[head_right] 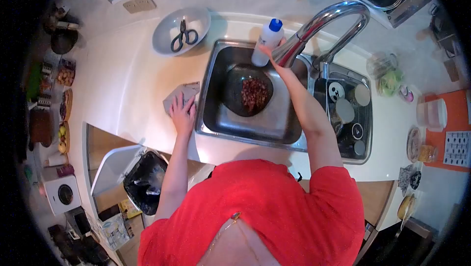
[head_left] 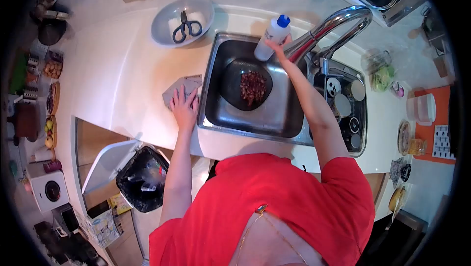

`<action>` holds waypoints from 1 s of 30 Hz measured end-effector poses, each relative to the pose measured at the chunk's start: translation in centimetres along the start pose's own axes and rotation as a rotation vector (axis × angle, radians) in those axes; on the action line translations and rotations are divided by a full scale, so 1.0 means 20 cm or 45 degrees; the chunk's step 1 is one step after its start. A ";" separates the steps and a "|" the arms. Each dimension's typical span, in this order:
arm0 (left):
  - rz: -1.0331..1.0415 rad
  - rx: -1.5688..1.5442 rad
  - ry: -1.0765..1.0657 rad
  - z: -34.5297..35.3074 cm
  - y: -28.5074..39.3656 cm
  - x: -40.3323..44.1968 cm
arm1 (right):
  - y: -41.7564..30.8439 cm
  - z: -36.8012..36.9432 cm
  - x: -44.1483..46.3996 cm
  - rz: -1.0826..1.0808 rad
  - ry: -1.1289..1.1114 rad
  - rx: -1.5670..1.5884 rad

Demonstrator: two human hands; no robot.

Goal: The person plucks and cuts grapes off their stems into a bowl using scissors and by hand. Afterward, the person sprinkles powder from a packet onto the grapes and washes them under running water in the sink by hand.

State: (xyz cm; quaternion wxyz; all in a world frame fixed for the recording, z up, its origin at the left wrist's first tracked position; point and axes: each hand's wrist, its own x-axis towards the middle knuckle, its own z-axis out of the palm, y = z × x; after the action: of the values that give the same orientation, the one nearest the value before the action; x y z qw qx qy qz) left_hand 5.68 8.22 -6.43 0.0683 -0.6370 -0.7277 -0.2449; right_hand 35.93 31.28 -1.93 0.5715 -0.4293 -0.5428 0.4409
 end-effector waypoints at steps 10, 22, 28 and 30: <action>-0.007 -0.029 0.035 0.00 -0.01 0.00 | -0.09 0.15 -0.41 0.645 -0.859 0.955; -0.033 -0.092 -0.003 0.01 -0.04 0.02 | -0.07 -0.03 0.35 0.160 -0.649 0.705; -0.045 -0.156 0.001 -0.03 -0.01 0.02 | -0.05 -0.18 0.58 0.137 -0.620 0.562; -0.044 -0.146 0.016 -0.02 -0.01 0.03 | 0.04 -0.21 0.63 0.149 -0.626 0.457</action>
State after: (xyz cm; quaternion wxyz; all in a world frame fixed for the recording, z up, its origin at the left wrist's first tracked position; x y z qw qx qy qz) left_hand 5.27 8.63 -5.89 0.0322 -0.6257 -0.7229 -0.2913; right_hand 40.40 43.67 0.14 0.4634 -0.2324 -0.5527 0.6525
